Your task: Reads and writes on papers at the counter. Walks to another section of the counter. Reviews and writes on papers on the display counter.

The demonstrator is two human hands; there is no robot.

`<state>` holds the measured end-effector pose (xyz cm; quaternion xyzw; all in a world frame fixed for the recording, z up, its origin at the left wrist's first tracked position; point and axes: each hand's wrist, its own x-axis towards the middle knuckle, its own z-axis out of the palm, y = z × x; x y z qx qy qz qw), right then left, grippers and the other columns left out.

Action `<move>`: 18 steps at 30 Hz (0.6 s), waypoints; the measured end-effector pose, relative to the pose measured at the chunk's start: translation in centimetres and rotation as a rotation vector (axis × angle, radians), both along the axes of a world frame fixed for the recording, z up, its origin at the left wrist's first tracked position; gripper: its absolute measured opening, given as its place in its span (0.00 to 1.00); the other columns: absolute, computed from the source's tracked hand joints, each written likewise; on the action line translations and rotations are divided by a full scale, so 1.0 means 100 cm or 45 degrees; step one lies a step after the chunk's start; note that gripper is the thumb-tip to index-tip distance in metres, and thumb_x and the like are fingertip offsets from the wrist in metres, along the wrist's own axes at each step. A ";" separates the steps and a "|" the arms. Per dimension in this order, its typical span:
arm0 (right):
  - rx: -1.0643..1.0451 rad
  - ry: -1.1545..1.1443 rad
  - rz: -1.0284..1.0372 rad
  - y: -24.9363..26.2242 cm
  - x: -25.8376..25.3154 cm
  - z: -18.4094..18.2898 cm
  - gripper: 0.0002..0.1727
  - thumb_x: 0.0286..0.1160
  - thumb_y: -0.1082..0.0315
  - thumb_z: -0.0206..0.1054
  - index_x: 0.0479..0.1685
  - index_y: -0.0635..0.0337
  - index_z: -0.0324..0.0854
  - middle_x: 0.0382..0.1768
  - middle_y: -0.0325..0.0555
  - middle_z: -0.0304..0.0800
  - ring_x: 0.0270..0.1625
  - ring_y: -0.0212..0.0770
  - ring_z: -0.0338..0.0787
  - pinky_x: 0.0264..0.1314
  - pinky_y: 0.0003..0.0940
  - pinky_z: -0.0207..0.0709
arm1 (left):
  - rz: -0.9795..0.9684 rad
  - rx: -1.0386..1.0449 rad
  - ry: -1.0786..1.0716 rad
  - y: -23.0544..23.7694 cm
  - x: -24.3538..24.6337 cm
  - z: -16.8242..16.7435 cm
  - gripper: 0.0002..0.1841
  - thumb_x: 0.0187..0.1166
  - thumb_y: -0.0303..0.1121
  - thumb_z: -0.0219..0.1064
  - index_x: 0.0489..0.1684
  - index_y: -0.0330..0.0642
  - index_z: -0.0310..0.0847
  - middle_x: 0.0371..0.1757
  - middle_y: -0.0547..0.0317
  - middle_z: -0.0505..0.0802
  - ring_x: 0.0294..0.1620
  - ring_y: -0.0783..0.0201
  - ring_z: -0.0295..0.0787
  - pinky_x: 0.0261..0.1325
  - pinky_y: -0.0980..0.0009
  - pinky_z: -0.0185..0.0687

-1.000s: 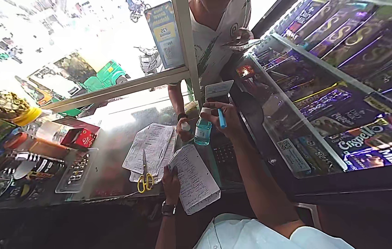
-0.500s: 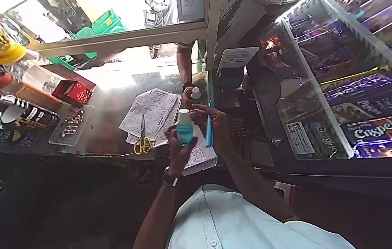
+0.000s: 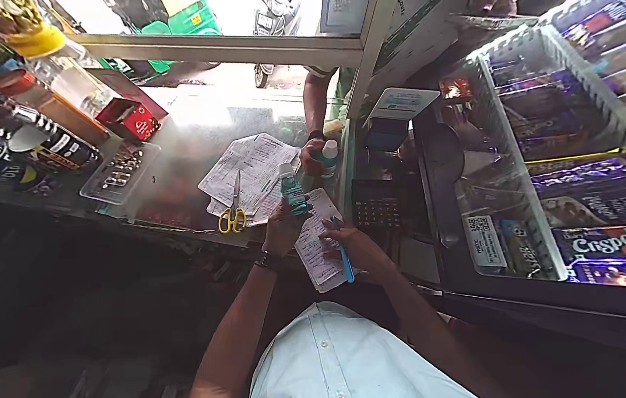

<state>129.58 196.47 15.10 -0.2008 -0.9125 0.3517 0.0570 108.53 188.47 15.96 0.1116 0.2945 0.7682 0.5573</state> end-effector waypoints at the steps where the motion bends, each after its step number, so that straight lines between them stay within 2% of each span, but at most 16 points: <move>1: 0.009 0.005 0.008 -0.001 0.000 -0.001 0.28 0.71 0.49 0.76 0.68 0.52 0.87 0.83 0.53 0.75 0.92 0.53 0.61 0.96 0.58 0.35 | 0.011 0.005 0.014 0.003 0.001 -0.005 0.20 0.94 0.38 0.40 0.71 0.40 0.71 0.59 0.42 0.90 0.54 0.50 0.92 0.61 0.54 0.87; 4: -0.002 0.052 -0.020 -0.005 0.000 0.000 0.27 0.70 0.50 0.77 0.65 0.53 0.88 0.80 0.52 0.79 0.91 0.53 0.63 0.96 0.60 0.36 | 0.073 -0.022 0.050 0.008 0.002 -0.021 0.22 0.95 0.38 0.36 0.77 0.40 0.66 0.59 0.41 0.88 0.55 0.47 0.90 0.62 0.50 0.86; 5: -0.047 0.130 -0.083 -0.007 -0.001 0.001 0.26 0.70 0.51 0.77 0.64 0.56 0.88 0.77 0.53 0.82 0.89 0.54 0.67 0.95 0.59 0.41 | 0.093 -0.026 0.047 0.007 0.003 -0.023 0.23 0.94 0.39 0.34 0.77 0.40 0.65 0.58 0.41 0.88 0.55 0.47 0.90 0.62 0.50 0.86; 6: -0.113 0.264 -0.207 -0.009 -0.004 0.003 0.24 0.73 0.54 0.76 0.62 0.60 0.89 0.72 0.54 0.86 0.84 0.53 0.75 0.93 0.55 0.53 | 0.126 -0.039 0.038 0.005 0.005 -0.023 0.24 0.94 0.40 0.33 0.76 0.40 0.67 0.56 0.42 0.89 0.54 0.49 0.90 0.60 0.52 0.86; 7: -0.183 0.465 -0.381 -0.011 -0.010 0.004 0.19 0.79 0.60 0.70 0.59 0.64 0.90 0.64 0.53 0.92 0.75 0.48 0.85 0.84 0.47 0.71 | 0.171 -0.052 0.036 0.002 0.008 -0.021 0.24 0.92 0.39 0.32 0.71 0.40 0.69 0.53 0.44 0.90 0.51 0.51 0.91 0.57 0.55 0.88; 8: -0.326 0.690 -0.571 -0.013 -0.020 0.006 0.17 0.87 0.65 0.59 0.55 0.68 0.88 0.54 0.50 0.96 0.62 0.41 0.93 0.71 0.40 0.83 | 0.215 -0.054 0.032 0.001 0.011 -0.022 0.23 0.90 0.39 0.32 0.65 0.42 0.73 0.49 0.47 0.91 0.49 0.54 0.91 0.55 0.57 0.89; 9: -0.522 0.887 -0.735 -0.012 -0.031 0.011 0.22 0.93 0.64 0.44 0.54 0.71 0.83 0.44 0.50 0.97 0.51 0.40 0.97 0.60 0.39 0.89 | 0.253 -0.039 0.020 0.000 0.014 -0.024 0.23 0.89 0.39 0.32 0.61 0.43 0.75 0.46 0.50 0.92 0.47 0.56 0.91 0.54 0.58 0.89; 10: -0.707 1.014 -0.853 -0.008 -0.042 0.013 0.30 0.95 0.56 0.31 0.56 0.68 0.78 0.35 0.47 0.97 0.40 0.40 0.97 0.48 0.38 0.91 | 0.287 -0.025 0.017 -0.001 0.016 -0.026 0.24 0.89 0.40 0.33 0.57 0.44 0.77 0.44 0.52 0.92 0.46 0.58 0.91 0.53 0.59 0.89; 11: -0.838 1.076 -0.918 -0.001 -0.052 0.011 0.37 0.94 0.49 0.24 0.57 0.65 0.79 0.28 0.45 0.94 0.32 0.39 0.95 0.40 0.37 0.90 | 0.311 -0.022 0.023 -0.001 0.017 -0.027 0.24 0.88 0.41 0.33 0.55 0.44 0.77 0.43 0.52 0.92 0.45 0.59 0.91 0.52 0.60 0.88; 12: -0.883 1.073 -0.940 0.005 -0.060 0.006 0.40 0.94 0.46 0.24 0.57 0.64 0.82 0.26 0.43 0.91 0.28 0.37 0.91 0.37 0.35 0.87 | 0.329 -0.030 0.026 -0.001 0.017 -0.029 0.25 0.89 0.43 0.32 0.55 0.43 0.77 0.43 0.52 0.92 0.44 0.60 0.91 0.51 0.61 0.88; 13: -0.846 1.020 -0.941 0.011 -0.065 0.001 0.37 0.95 0.49 0.29 0.54 0.65 0.85 0.25 0.42 0.90 0.27 0.35 0.88 0.37 0.33 0.85 | 0.334 -0.038 0.024 -0.002 0.017 -0.029 0.25 0.89 0.44 0.32 0.54 0.43 0.77 0.42 0.53 0.92 0.44 0.60 0.91 0.51 0.62 0.88; 15: -0.659 0.849 -0.912 0.021 -0.070 -0.002 0.20 0.92 0.63 0.50 0.50 0.66 0.89 0.27 0.42 0.91 0.27 0.33 0.88 0.36 0.31 0.85 | 0.323 -0.037 0.007 -0.001 0.015 -0.028 0.25 0.88 0.43 0.33 0.54 0.42 0.77 0.42 0.51 0.92 0.45 0.60 0.91 0.52 0.63 0.88; 16: -0.571 0.768 -0.897 0.025 -0.071 -0.003 0.12 0.86 0.68 0.60 0.49 0.65 0.89 0.28 0.42 0.92 0.28 0.33 0.90 0.36 0.31 0.86 | 0.324 -0.041 0.002 0.000 0.015 -0.027 0.24 0.88 0.42 0.33 0.55 0.40 0.77 0.43 0.49 0.93 0.46 0.59 0.92 0.52 0.62 0.89; 17: -0.492 0.676 -0.875 0.029 -0.072 -0.004 0.08 0.79 0.71 0.67 0.50 0.63 0.88 0.31 0.43 0.94 0.29 0.34 0.92 0.38 0.33 0.89 | 0.327 -0.047 0.008 0.001 0.016 -0.027 0.24 0.88 0.41 0.34 0.57 0.40 0.76 0.45 0.48 0.93 0.47 0.58 0.92 0.53 0.62 0.89; 18: -0.416 0.591 -0.865 0.033 -0.072 -0.006 0.09 0.74 0.70 0.73 0.49 0.61 0.88 0.33 0.43 0.95 0.31 0.35 0.94 0.41 0.36 0.90 | 0.329 -0.056 0.025 0.001 0.017 -0.027 0.23 0.88 0.40 0.34 0.58 0.39 0.76 0.46 0.48 0.92 0.48 0.58 0.91 0.55 0.61 0.88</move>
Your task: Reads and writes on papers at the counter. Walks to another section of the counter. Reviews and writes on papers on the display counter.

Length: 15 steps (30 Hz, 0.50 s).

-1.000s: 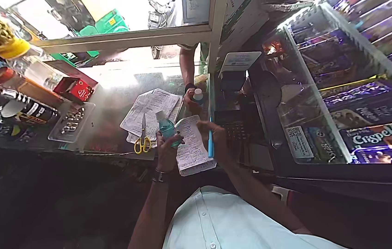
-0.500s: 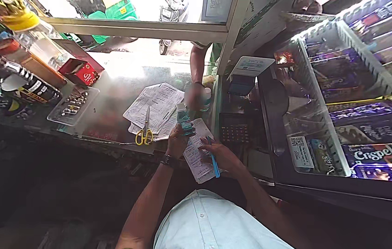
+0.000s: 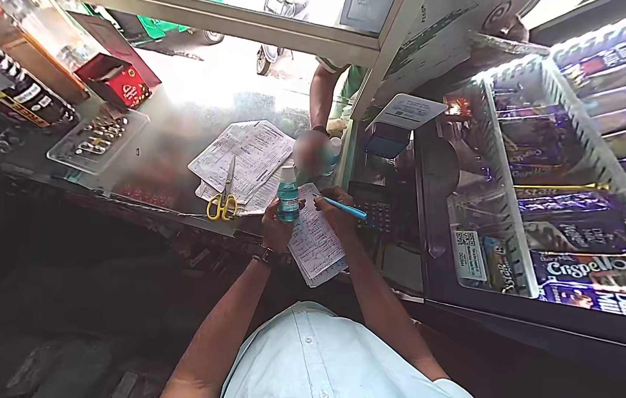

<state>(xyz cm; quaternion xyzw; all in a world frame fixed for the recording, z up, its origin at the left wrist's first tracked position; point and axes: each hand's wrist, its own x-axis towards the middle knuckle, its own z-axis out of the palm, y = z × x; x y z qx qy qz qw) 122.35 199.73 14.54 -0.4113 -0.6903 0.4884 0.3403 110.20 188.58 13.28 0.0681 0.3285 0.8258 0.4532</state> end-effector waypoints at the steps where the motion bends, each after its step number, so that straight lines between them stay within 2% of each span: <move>1: 0.052 -0.073 0.005 0.003 -0.001 -0.002 0.09 0.70 0.68 0.76 0.47 0.59 0.90 0.34 0.43 0.95 0.32 0.36 0.94 0.42 0.39 0.90 | -0.003 -0.005 0.014 0.000 0.000 0.000 0.23 0.88 0.39 0.35 0.60 0.39 0.75 0.48 0.48 0.92 0.50 0.58 0.91 0.57 0.61 0.87; 4: 0.196 -0.097 0.003 0.009 -0.007 -0.012 0.05 0.64 0.66 0.77 0.35 0.57 0.92 0.27 0.39 0.93 0.26 0.33 0.90 0.35 0.37 0.87 | -0.010 0.013 -0.001 0.000 0.000 0.001 0.24 0.87 0.40 0.34 0.63 0.40 0.74 0.48 0.48 0.92 0.49 0.58 0.91 0.55 0.62 0.88; 6: 0.245 -0.080 0.006 0.010 -0.009 -0.015 0.04 0.63 0.65 0.76 0.30 0.55 0.91 0.24 0.36 0.92 0.24 0.30 0.89 0.33 0.34 0.85 | 0.000 0.009 -0.046 -0.001 -0.001 0.003 0.26 0.87 0.43 0.32 0.58 0.38 0.75 0.44 0.46 0.92 0.46 0.57 0.92 0.53 0.61 0.89; 10: 0.299 -0.086 0.020 0.007 -0.008 -0.014 0.04 0.63 0.65 0.75 0.29 0.54 0.93 0.26 0.35 0.93 0.28 0.25 0.88 0.36 0.30 0.83 | -0.012 0.059 -0.069 -0.002 -0.001 0.001 0.27 0.85 0.44 0.32 0.54 0.36 0.75 0.41 0.44 0.93 0.44 0.55 0.93 0.50 0.61 0.90; 13: 0.313 -0.021 0.046 0.008 -0.010 -0.015 0.04 0.62 0.68 0.73 0.26 0.56 0.92 0.24 0.34 0.91 0.26 0.21 0.85 0.33 0.22 0.79 | -0.018 0.109 -0.087 -0.003 -0.002 0.002 0.26 0.87 0.42 0.33 0.52 0.33 0.76 0.41 0.41 0.93 0.45 0.52 0.94 0.52 0.60 0.91; 15: 0.306 0.006 0.053 0.009 -0.011 -0.016 0.04 0.63 0.68 0.73 0.29 0.57 0.92 0.25 0.35 0.92 0.26 0.21 0.86 0.32 0.21 0.81 | -0.021 0.118 -0.097 -0.002 -0.002 0.002 0.26 0.87 0.42 0.33 0.53 0.33 0.75 0.41 0.40 0.93 0.45 0.52 0.94 0.51 0.60 0.91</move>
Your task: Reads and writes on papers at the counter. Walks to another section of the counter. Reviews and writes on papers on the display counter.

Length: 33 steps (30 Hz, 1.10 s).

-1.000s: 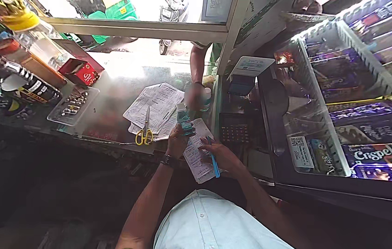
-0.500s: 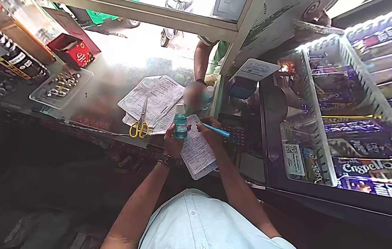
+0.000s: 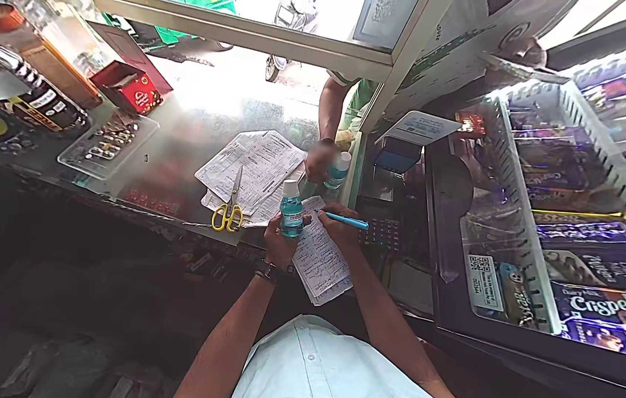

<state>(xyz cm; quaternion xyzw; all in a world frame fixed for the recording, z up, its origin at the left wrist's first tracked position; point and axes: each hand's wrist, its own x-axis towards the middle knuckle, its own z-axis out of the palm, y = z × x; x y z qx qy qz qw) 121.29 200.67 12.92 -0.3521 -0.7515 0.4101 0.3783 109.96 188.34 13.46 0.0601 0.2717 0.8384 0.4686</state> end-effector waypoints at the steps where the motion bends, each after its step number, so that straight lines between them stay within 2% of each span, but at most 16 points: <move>1: 0.009 -0.012 -0.003 0.000 0.000 0.000 0.04 0.64 0.68 0.73 0.29 0.57 0.93 0.25 0.34 0.92 0.26 0.21 0.86 0.33 0.21 0.81 | 0.002 -0.003 -0.008 0.000 0.001 0.000 0.26 0.87 0.43 0.32 0.53 0.33 0.75 0.40 0.40 0.93 0.44 0.52 0.95 0.51 0.60 0.91; 4: 0.026 -0.006 0.001 -0.001 0.002 0.000 0.03 0.62 0.69 0.73 0.27 0.57 0.92 0.24 0.34 0.92 0.26 0.21 0.85 0.33 0.21 0.79 | 0.006 -0.019 -0.020 -0.001 0.001 0.002 0.27 0.88 0.43 0.31 0.52 0.33 0.75 0.40 0.39 0.94 0.44 0.50 0.95 0.51 0.58 0.90; 8: 0.014 -0.009 -0.005 -0.001 0.002 0.000 0.04 0.64 0.68 0.73 0.29 0.56 0.93 0.26 0.34 0.93 0.26 0.21 0.86 0.33 0.22 0.81 | 0.019 -0.028 -0.010 0.000 0.002 0.004 0.28 0.88 0.43 0.31 0.52 0.32 0.75 0.40 0.39 0.94 0.43 0.51 0.95 0.49 0.59 0.91; 19: 0.027 -0.006 -0.060 -0.001 0.001 0.001 0.04 0.63 0.67 0.73 0.29 0.56 0.93 0.24 0.34 0.92 0.25 0.22 0.87 0.32 0.24 0.83 | 0.001 0.003 0.069 0.001 0.000 -0.002 0.28 0.87 0.43 0.30 0.51 0.33 0.77 0.40 0.41 0.94 0.45 0.52 0.95 0.53 0.59 0.90; 22: 0.030 -0.022 -0.064 -0.002 0.002 0.000 0.04 0.62 0.67 0.73 0.27 0.55 0.92 0.22 0.34 0.91 0.23 0.23 0.85 0.30 0.24 0.81 | -0.024 -0.008 0.091 -0.001 -0.001 -0.004 0.28 0.86 0.44 0.31 0.53 0.33 0.76 0.42 0.40 0.94 0.47 0.51 0.94 0.55 0.58 0.89; 27: 0.012 -0.058 -0.102 -0.003 0.002 0.001 0.04 0.62 0.68 0.73 0.26 0.56 0.91 0.22 0.34 0.90 0.23 0.23 0.84 0.30 0.26 0.79 | -0.007 -0.013 0.064 0.000 0.000 -0.004 0.28 0.86 0.44 0.30 0.53 0.34 0.76 0.42 0.41 0.93 0.46 0.52 0.94 0.53 0.59 0.90; 33: -0.032 -0.073 -0.121 -0.002 0.001 0.001 0.04 0.63 0.66 0.73 0.28 0.55 0.92 0.23 0.35 0.92 0.25 0.25 0.87 0.32 0.28 0.82 | -0.025 0.021 0.012 0.000 -0.001 -0.004 0.28 0.85 0.44 0.31 0.53 0.34 0.75 0.43 0.39 0.93 0.46 0.51 0.93 0.52 0.59 0.90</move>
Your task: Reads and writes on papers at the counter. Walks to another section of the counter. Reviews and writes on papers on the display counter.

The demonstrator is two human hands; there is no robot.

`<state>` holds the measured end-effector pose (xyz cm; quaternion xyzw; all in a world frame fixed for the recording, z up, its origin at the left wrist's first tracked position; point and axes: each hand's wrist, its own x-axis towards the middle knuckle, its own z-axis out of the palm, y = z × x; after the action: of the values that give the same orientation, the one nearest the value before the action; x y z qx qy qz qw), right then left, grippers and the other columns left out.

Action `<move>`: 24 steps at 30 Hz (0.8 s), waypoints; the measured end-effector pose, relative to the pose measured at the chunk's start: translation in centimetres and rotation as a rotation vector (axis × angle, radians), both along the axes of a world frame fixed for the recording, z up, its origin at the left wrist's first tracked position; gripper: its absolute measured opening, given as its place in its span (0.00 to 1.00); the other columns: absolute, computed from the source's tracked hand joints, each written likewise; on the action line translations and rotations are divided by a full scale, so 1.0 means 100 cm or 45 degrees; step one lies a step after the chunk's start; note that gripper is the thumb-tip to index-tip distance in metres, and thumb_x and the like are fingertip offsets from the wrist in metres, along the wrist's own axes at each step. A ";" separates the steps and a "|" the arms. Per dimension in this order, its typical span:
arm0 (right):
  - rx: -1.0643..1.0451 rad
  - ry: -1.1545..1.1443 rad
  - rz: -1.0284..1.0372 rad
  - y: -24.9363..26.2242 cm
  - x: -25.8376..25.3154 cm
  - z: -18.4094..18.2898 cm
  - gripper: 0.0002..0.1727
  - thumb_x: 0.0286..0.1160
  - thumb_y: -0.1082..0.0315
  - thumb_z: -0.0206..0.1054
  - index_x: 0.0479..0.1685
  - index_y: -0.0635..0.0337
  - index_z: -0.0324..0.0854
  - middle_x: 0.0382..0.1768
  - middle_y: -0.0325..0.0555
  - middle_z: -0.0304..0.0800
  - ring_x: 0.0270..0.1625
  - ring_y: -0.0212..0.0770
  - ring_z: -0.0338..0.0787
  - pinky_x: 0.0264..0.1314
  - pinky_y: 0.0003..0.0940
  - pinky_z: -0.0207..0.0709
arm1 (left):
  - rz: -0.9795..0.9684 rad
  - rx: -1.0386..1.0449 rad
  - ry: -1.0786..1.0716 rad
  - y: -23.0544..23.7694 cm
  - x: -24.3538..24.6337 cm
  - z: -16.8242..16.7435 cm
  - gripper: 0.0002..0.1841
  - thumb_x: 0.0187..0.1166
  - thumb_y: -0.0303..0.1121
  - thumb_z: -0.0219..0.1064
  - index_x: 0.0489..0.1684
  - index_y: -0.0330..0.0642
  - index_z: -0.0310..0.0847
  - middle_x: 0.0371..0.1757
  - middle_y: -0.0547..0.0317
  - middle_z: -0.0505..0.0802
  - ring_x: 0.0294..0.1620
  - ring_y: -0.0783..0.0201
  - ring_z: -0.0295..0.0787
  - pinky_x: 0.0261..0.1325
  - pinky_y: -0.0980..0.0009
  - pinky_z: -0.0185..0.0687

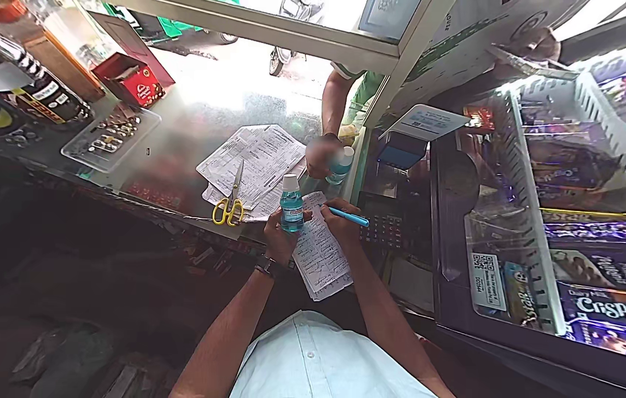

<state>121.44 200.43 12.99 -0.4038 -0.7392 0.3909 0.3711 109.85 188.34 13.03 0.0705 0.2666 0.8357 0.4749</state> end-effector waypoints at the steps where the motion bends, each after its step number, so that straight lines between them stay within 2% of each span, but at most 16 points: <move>1: -0.003 0.009 -0.007 0.000 0.000 0.000 0.04 0.63 0.66 0.73 0.28 0.55 0.92 0.24 0.36 0.92 0.25 0.26 0.88 0.33 0.28 0.84 | 0.005 0.002 -0.001 0.000 0.000 0.000 0.28 0.85 0.44 0.31 0.53 0.35 0.75 0.42 0.40 0.93 0.46 0.52 0.94 0.52 0.60 0.90; 17: 0.011 0.022 -0.046 0.000 -0.001 0.000 0.04 0.62 0.68 0.73 0.26 0.56 0.91 0.21 0.35 0.90 0.23 0.25 0.86 0.31 0.28 0.81 | 0.020 -0.039 -0.003 -0.001 0.002 0.004 0.29 0.87 0.45 0.29 0.53 0.35 0.76 0.42 0.41 0.93 0.45 0.53 0.94 0.51 0.61 0.90; 24: -0.018 0.012 -0.072 -0.001 0.000 0.003 0.04 0.64 0.67 0.73 0.30 0.57 0.92 0.24 0.37 0.92 0.25 0.26 0.89 0.34 0.28 0.84 | 0.020 -0.012 0.016 0.000 0.002 0.001 0.29 0.86 0.44 0.30 0.54 0.34 0.75 0.43 0.41 0.93 0.46 0.52 0.94 0.52 0.60 0.90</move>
<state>121.40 200.31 13.24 -0.4254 -0.7229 0.3874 0.3826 110.03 188.30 13.16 0.0713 0.2741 0.8377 0.4669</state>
